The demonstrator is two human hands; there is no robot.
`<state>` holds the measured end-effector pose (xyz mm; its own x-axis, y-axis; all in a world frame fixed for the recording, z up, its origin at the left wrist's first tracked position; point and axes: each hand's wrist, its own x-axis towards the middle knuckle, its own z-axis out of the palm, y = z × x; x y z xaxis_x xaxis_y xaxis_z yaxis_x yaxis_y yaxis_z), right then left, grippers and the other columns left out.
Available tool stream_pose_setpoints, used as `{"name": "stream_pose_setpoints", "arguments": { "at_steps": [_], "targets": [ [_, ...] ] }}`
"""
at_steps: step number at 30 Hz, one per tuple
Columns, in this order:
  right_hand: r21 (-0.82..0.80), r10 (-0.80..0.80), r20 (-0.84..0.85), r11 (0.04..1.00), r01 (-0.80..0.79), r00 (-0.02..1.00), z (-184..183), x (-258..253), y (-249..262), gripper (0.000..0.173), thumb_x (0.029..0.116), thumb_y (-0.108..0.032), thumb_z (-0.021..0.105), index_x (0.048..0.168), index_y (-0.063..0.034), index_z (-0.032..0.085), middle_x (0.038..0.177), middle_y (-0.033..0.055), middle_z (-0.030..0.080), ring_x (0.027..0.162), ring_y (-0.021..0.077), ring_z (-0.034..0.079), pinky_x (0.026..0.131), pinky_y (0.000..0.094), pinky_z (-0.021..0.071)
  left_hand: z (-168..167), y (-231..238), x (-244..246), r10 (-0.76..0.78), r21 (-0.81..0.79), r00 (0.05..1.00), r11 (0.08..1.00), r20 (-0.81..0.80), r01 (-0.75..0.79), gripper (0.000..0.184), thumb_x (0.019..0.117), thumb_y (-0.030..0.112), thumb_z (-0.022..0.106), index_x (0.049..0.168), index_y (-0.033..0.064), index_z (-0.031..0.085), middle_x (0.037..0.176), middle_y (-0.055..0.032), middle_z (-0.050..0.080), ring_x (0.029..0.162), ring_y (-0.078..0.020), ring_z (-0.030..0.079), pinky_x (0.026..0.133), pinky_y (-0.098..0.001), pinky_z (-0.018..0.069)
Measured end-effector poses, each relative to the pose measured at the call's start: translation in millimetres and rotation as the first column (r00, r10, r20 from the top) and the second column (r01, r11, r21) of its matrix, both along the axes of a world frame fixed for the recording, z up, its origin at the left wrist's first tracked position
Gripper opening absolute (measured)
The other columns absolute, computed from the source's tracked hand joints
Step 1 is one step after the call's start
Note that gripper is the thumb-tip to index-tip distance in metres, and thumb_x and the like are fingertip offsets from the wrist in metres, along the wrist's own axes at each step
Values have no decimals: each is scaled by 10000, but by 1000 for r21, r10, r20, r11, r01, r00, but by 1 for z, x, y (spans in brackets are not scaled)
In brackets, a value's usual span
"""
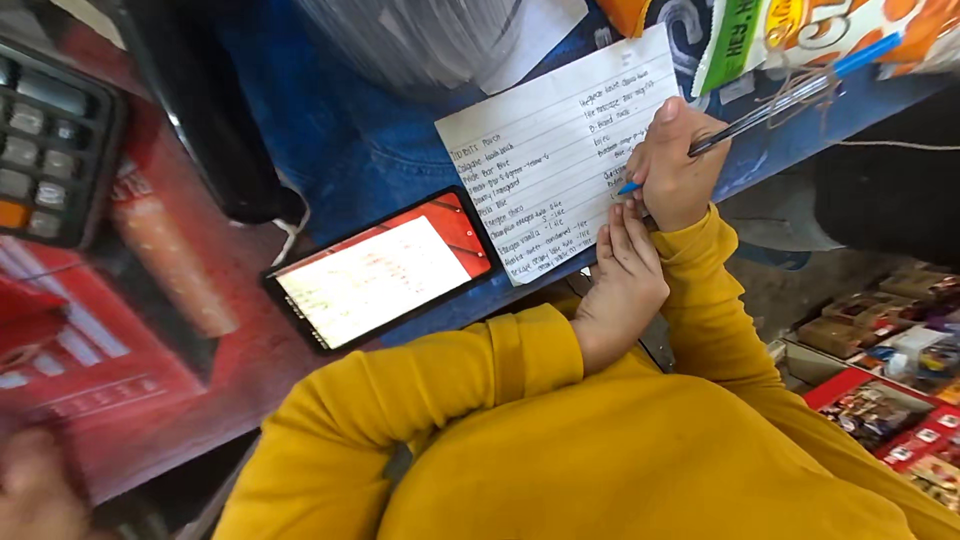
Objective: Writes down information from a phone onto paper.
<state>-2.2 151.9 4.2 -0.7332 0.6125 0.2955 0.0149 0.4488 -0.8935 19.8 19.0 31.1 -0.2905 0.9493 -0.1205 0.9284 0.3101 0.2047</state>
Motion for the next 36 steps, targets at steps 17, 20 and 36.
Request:
{"name": "stream_pose_setpoints", "arguments": {
  "at_steps": [17, 20, 36],
  "targets": [
    [69, 8, 24, 998, -10, 1000, -2, 4, 3, 425, 1042, -76, 429, 660, -248, 499, 537, -201, 522, 464, -78, 521, 451, 136, 451, 7, 0, -9, -84, -81, 984, 992, 154, 98, 515, 1032, 25, 433, 1478, -200, 309, 1543, -410, 304, 1447, -483, 374, 1125, -466, 390],
    [80, -21, 31, 997, 18, 999, -1, 3, 2, 422, 1037, -71, 411, 660, -241, 494, 535, -194, 523, 460, -72, 528, 444, 139, 454, 10, 0, -11, -98, -119, 979, 986, 180, 121, 542, 1037, 21, 422, 1504, -194, 251, 1572, -410, 240, 1470, -489, 327, 1145, -469, 362],
    [87, 32, 46, 996, -36, 998, 0, 4, 6, 436, 1023, -60, 427, 633, -243, 494, 540, -207, 521, 469, -91, 511, 456, 124, 436, 3, 0, -9, -65, -58, 985, 995, 159, 75, 523, 1030, -1, 410, 1517, -147, 289, 1607, -331, 266, 1498, -392, 332, 1161, -421, 323]
  ]
}}
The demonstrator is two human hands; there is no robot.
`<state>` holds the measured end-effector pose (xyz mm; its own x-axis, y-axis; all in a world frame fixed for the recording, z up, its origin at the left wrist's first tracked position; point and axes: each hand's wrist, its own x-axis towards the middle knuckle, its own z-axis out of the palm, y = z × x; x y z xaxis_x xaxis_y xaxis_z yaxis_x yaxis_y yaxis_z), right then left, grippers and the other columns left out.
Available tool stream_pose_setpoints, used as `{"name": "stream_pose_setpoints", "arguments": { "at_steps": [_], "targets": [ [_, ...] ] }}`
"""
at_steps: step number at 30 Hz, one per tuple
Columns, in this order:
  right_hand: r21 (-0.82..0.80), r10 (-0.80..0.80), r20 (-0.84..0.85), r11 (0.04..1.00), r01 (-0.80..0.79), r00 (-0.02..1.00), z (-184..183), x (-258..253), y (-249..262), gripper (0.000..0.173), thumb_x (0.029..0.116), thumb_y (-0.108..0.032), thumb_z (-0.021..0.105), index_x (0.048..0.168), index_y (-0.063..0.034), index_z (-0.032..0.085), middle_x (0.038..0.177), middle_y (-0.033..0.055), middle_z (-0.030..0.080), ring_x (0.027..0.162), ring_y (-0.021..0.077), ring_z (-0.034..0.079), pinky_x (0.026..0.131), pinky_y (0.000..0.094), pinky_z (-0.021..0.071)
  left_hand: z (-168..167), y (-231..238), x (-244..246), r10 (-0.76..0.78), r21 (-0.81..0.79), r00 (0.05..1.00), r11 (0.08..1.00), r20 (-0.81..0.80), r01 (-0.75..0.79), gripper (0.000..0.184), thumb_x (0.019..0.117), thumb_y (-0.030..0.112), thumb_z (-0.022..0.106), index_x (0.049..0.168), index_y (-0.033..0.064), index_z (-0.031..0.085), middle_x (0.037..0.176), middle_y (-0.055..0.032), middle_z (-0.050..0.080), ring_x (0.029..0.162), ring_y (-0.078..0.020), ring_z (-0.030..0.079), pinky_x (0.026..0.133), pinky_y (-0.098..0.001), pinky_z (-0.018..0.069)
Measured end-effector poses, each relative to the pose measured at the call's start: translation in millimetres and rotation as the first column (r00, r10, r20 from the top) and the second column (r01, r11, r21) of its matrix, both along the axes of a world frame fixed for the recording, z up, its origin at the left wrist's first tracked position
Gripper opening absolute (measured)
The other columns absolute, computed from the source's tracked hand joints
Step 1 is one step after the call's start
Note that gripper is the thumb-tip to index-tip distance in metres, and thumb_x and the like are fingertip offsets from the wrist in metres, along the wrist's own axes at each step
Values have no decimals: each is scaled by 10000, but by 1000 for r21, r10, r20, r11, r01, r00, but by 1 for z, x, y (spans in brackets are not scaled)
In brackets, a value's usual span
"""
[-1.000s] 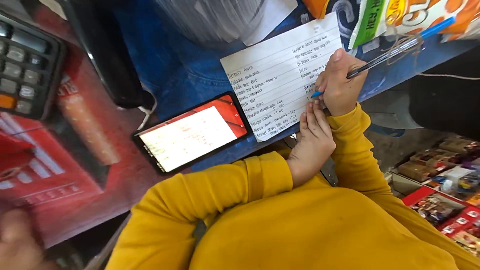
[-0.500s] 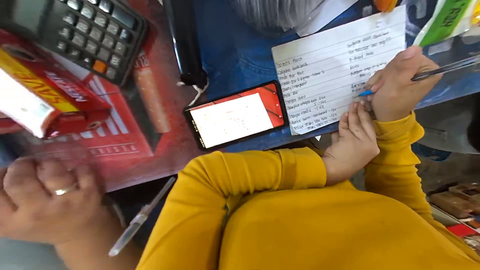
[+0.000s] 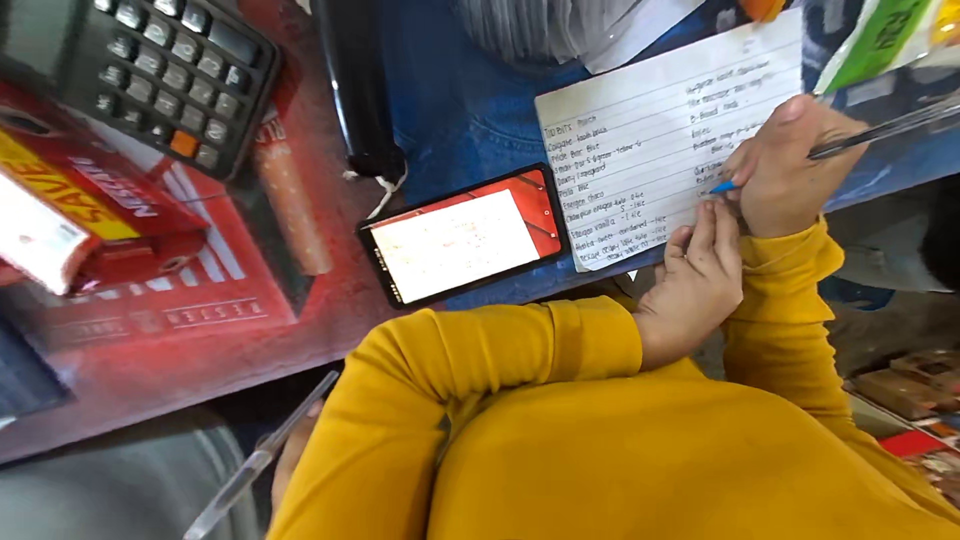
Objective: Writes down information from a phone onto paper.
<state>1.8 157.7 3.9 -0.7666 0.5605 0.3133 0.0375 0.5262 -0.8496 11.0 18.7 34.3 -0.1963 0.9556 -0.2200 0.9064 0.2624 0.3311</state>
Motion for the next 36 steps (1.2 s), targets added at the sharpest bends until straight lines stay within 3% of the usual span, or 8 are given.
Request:
{"name": "stream_pose_setpoints", "arguments": {
  "at_steps": [4, 8, 16, 21, 28, 33, 36],
  "targets": [
    [-110, -107, -25, 989, 103, 994, 6, -4, -5, 477, 1032, -30, 380, 625, -258, 482, 509, -189, 530, 425, -75, 504, 408, 129, 422, -6, -1, 6, 45, 67, 991, 997, -129, -37, 494, 1020, -4, 423, 1486, -154, 355, 1588, -332, 308, 1462, -385, 398, 1134, -394, 358],
    [-13, -96, -37, 995, 95, 995, 0, -2, -3, 433, 1030, -50, 432, 636, -228, 459, 517, -185, 481, 446, -84, 482, 438, 131, 422, -8, -1, 9, 70, 65, 975, 996, -212, -58, 487, 1023, -5, 415, 1474, -176, 350, 1572, -350, 321, 1439, -387, 428, 1110, -393, 365],
    [12, -95, -45, 995, 96, 994, -4, -1, 0, 407, 1027, -59, 442, 653, -219, 453, 526, -182, 458, 454, -82, 475, 440, 138, 416, -8, -1, 11, 87, 64, 970, 995, -229, -74, 470, 1028, -12, 397, 1468, -172, 366, 1566, -337, 346, 1439, -389, 429, 1110, -395, 366],
    [-86, -142, -38, 987, 138, 989, 2, -2, -1, 448, 1032, -42, 386, 633, -237, 442, 498, -178, 466, 421, -71, 466, 416, 139, 404, -8, 1, 11, 97, 60, 968, 995, -230, -85, 475, 1027, -18, 388, 1478, -165, 358, 1575, -331, 335, 1441, -384, 430, 1110, -382, 370],
    [-1, -125, -33, 992, 125, 992, -2, -3, 0, 427, 1025, -51, 434, 636, -226, 440, 514, -180, 450, 441, -79, 465, 436, 140, 414, -9, 0, 11, 79, 51, 967, 996, -241, -69, 481, 1029, -15, 388, 1480, -176, 340, 1569, -348, 328, 1444, -389, 420, 1113, -377, 362],
    [-315, -102, -93, 947, 68, 990, 2, -2, 11, 506, 1065, -83, 265, 632, -248, 468, 507, -165, 512, 418, -49, 482, 431, 140, 431, -9, 1, 10, 64, 37, 968, 998, -242, -57, 489, 1036, -3, 379, 1494, -166, 323, 1576, -353, 308, 1441, -404, 417, 1118, -394, 361],
    [-391, -85, -138, 920, 24, 987, 2, 1, 14, 555, 1079, -106, 209, 618, -235, 490, 529, -143, 544, 420, -28, 495, 426, 146, 442, -7, 1, 9, 60, 34, 976, 998, -208, -54, 504, 1056, 49, 391, 1509, -154, 304, 1561, -363, 323, 1412, -409, 447, 1098, -381, 377]
  ]
}}
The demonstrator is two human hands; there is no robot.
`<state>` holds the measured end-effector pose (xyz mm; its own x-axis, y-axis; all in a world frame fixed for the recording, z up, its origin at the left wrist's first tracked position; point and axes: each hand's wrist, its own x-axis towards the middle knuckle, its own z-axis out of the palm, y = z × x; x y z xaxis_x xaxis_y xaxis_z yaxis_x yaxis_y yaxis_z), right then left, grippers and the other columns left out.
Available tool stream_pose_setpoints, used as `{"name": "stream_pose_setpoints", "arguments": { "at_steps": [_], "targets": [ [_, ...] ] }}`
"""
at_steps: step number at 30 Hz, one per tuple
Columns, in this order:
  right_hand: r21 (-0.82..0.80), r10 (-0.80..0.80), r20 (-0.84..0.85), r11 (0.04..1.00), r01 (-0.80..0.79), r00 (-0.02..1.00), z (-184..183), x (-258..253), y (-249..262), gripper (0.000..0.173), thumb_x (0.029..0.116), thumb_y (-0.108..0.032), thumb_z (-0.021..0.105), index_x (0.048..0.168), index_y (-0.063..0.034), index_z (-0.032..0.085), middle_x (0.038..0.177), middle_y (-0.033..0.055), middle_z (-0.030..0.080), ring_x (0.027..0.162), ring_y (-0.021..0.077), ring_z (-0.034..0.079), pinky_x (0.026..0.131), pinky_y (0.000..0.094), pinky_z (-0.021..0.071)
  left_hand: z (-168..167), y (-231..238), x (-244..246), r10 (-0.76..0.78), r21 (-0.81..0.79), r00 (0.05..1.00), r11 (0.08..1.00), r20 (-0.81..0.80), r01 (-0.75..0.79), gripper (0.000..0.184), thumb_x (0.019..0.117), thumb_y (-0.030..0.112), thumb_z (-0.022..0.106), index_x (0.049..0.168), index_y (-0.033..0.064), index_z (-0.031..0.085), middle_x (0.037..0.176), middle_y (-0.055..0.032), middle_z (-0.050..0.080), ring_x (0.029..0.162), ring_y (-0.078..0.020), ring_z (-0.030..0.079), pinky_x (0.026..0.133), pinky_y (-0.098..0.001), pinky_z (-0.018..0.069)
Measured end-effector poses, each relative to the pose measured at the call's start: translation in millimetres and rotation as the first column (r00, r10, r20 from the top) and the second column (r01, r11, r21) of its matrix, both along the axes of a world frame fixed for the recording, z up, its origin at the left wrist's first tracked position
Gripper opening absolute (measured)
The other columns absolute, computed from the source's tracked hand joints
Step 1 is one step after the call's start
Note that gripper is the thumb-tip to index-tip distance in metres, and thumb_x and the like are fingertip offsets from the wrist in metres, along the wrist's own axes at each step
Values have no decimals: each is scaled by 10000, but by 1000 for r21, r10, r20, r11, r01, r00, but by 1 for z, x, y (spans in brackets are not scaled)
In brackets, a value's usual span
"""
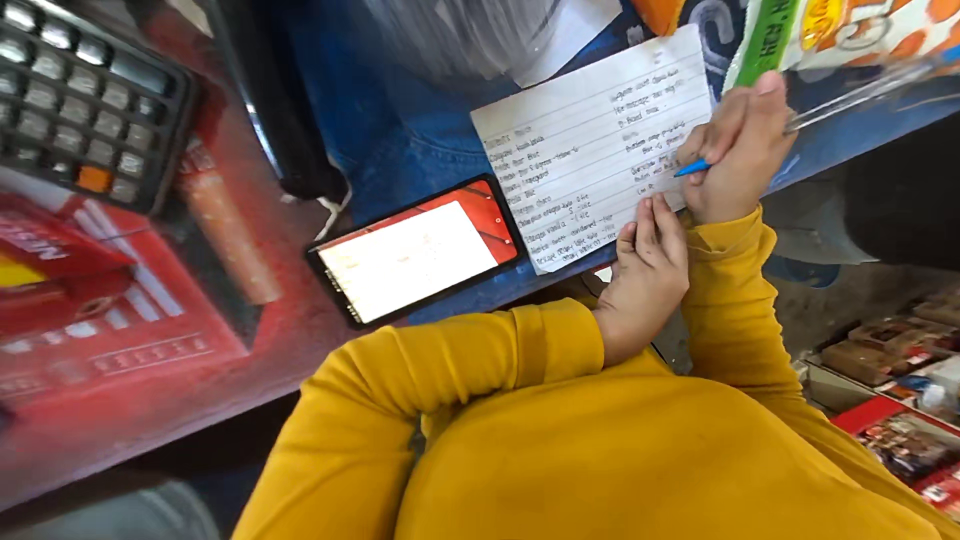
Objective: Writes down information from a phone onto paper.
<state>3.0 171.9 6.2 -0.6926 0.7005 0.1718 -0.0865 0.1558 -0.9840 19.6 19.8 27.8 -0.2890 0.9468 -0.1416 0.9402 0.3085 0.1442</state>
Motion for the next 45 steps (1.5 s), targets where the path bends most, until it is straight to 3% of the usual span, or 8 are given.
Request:
{"name": "stream_pose_setpoints", "arguments": {
  "at_steps": [9, 27, 32, 34, 37, 39, 42, 45],
  "targets": [
    [29, 93, -2, 995, -93, 996, -2, -1, 4, 572, 1080, -119, 175, 660, -222, 551, 595, -128, 628, 485, -9, 585, 469, 161, 504, 7, 1, -7, -58, -72, 992, 995, 112, 66, 593, 1015, -12, 456, 1549, -123, 223, 1630, -311, 222, 1509, -352, 319, 1145, -397, 328],
    [83, 181, 52, 979, -184, 982, 0, -1, 6, 549, 1096, -133, 210, 752, -234, 626, 680, -154, 682, 574, -23, 646, 532, 154, 552, 9, 1, -8, -61, -78, 992, 994, 114, 70, 576, 1021, -6, 432, 1548, -121, 230, 1634, -304, 220, 1503, -325, 340, 1130, -392, 336],
    [353, 326, 163, 862, -364, 931, -2, 4, 15, 171, 1081, -291, 508, 955, -252, 616, 964, -212, 636, 870, -52, 661, 763, 184, 584, 11, 1, -12, -107, -95, 979, 988, 176, 125, 608, 1011, 7, 483, 1550, -114, 230, 1642, -317, 172, 1522, -354, 288, 1138, -430, 329],
    [367, 413, 128, 825, -430, 901, -4, 4, 19, 127, 1026, -338, 615, 926, -262, 631, 1008, -192, 613, 886, -42, 646, 753, 170, 576, 13, 0, -13, -111, -90, 976, 987, 186, 130, 611, 1003, -4, 497, 1545, -118, 240, 1640, -319, 178, 1518, -363, 296, 1136, -440, 334],
    [228, 343, 46, 911, -344, 938, -2, 0, 10, 389, 1083, -295, 459, 750, -292, 660, 757, -215, 664, 628, -59, 639, 550, 139, 546, 12, -6, -14, -110, -30, 976, 993, 188, 117, 624, 983, 0, 543, 1521, -153, 267, 1617, -352, 206, 1502, -393, 322, 1140, -449, 337],
    [174, 138, 86, 973, -151, 987, 3, -4, -3, 510, 1089, -183, 301, 633, -268, 512, 563, -192, 565, 464, -58, 529, 453, 140, 462, 8, -6, -12, -109, -30, 984, 993, 139, 114, 600, 1008, 7, 498, 1524, -162, 243, 1615, -370, 175, 1502, -413, 308, 1152, -434, 326],
    [262, -58, 94, 964, 31, 994, 1, -8, -10, 463, 1062, -86, 377, 639, -245, 477, 511, -189, 497, 427, -75, 482, 424, 131, 422, 3, -5, -5, -46, -12, 994, 999, 98, 47, 571, 1024, -5, 452, 1518, -183, 227, 1607, -380, 185, 1490, -426, 323, 1155, -423, 312],
    [300, -63, 83, 953, 35, 995, -2, -5, -8, 451, 1037, -74, 440, 622, -249, 465, 504, -189, 471, 426, -77, 463, 422, 137, 405, 5, -5, -4, -39, -39, 993, 998, 107, 43, 552, 1035, -8, 426, 1513, -192, 220, 1607, -390, 165, 1505, -443, 283, 1169, -451, 289]
  ]
}}
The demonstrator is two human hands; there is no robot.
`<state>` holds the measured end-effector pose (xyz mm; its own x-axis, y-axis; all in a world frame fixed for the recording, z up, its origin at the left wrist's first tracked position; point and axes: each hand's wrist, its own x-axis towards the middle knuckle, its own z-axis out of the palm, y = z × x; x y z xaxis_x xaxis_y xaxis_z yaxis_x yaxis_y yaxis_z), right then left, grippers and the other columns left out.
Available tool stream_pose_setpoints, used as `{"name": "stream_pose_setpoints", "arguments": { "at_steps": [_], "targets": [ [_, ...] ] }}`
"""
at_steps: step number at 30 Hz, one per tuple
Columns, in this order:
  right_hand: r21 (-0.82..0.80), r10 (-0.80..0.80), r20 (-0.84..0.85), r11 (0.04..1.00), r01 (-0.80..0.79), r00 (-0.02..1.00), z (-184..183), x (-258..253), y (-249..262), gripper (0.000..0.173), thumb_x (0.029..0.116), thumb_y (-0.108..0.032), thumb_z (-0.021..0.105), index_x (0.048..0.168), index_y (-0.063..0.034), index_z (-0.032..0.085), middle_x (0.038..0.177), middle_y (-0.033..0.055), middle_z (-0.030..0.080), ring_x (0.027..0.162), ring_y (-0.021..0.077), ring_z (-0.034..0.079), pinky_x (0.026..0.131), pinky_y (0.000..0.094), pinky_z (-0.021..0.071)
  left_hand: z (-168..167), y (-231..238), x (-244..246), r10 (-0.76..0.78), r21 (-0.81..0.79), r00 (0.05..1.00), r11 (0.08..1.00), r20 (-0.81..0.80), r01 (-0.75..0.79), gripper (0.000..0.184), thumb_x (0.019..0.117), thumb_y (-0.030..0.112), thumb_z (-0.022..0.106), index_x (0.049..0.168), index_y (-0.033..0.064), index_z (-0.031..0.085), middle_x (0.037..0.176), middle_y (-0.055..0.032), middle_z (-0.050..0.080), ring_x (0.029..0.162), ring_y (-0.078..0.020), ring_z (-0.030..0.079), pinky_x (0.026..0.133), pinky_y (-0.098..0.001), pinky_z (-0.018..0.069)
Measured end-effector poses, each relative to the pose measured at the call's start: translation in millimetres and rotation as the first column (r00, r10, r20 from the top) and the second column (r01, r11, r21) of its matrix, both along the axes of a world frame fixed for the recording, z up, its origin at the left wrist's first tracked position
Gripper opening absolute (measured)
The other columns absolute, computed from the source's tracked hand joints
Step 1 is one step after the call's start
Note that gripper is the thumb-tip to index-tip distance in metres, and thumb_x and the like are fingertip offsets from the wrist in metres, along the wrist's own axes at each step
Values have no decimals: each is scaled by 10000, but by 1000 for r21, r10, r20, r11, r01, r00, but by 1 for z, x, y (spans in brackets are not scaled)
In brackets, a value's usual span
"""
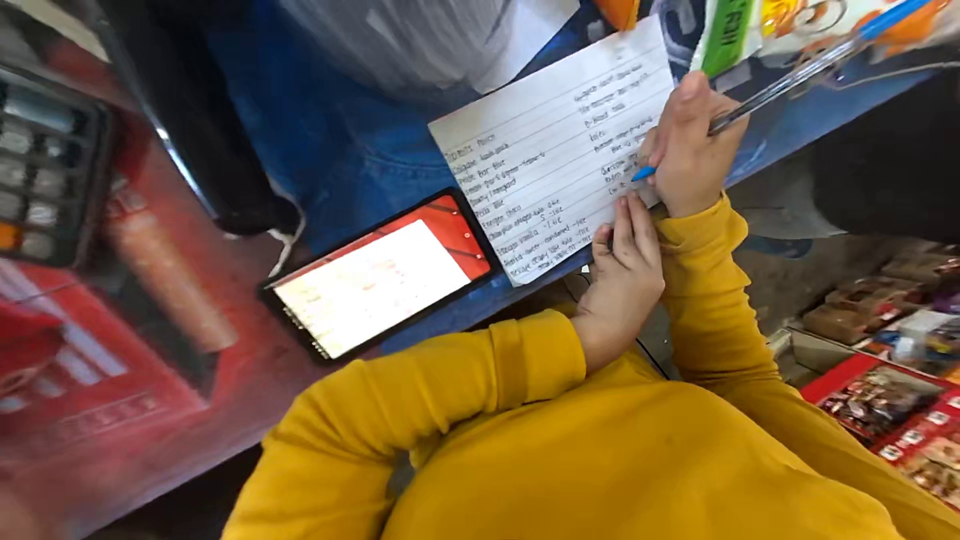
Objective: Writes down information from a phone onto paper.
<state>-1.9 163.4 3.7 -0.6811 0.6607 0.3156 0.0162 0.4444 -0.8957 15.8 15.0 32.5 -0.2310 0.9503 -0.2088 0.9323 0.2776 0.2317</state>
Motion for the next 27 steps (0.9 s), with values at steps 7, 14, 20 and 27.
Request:
{"name": "stream_pose_setpoints", "arguments": {
  "at_steps": [7, 14, 20, 27],
  "targets": [
    [95, -19, 25, 995, 16, 1000, -4, 2, 0, 421, 1027, -88, 476, 634, -235, 451, 518, -186, 447, 449, -78, 454, 448, 146, 402, -2, 3, 3, -4, -24, 997, 1000, -71, 2, 517, 1049, 3, 379, 1519, -167, 248, 1601, -372, 220, 1480, -421, 346, 1141, -443, 320],
    [87, 1, 37, 996, -4, 999, -4, 2, 3, 416, 1022, -83, 462, 633, -230, 436, 521, -184, 425, 452, -80, 435, 458, 143, 391, -1, 4, 3, -2, -40, 998, 999, -69, 0, 521, 1046, -1, 385, 1518, -172, 245, 1604, -374, 211, 1487, -413, 341, 1148, -439, 321],
    [95, -59, 14, 994, 57, 998, -5, 2, 1, 414, 1026, -79, 459, 636, -218, 442, 522, -175, 423, 451, -71, 433, 458, 154, 394, 0, 4, 1, 4, -39, 1000, 999, -31, -5, 531, 1042, -7, 383, 1518, -181, 226, 1602, -382, 202, 1494, -420, 326, 1159, -435, 316],
    [122, -51, 20, 991, 49, 998, -6, 1, 2, 419, 1022, -85, 464, 621, -200, 420, 520, -159, 399, 456, -68, 415, 464, 158, 374, -4, 4, 3, 12, -5, 999, 1000, -38, -12, 543, 1037, -5, 396, 1516, -189, 218, 1597, -396, 190, 1490, -433, 325, 1152, -452, 318]
  ]
}}
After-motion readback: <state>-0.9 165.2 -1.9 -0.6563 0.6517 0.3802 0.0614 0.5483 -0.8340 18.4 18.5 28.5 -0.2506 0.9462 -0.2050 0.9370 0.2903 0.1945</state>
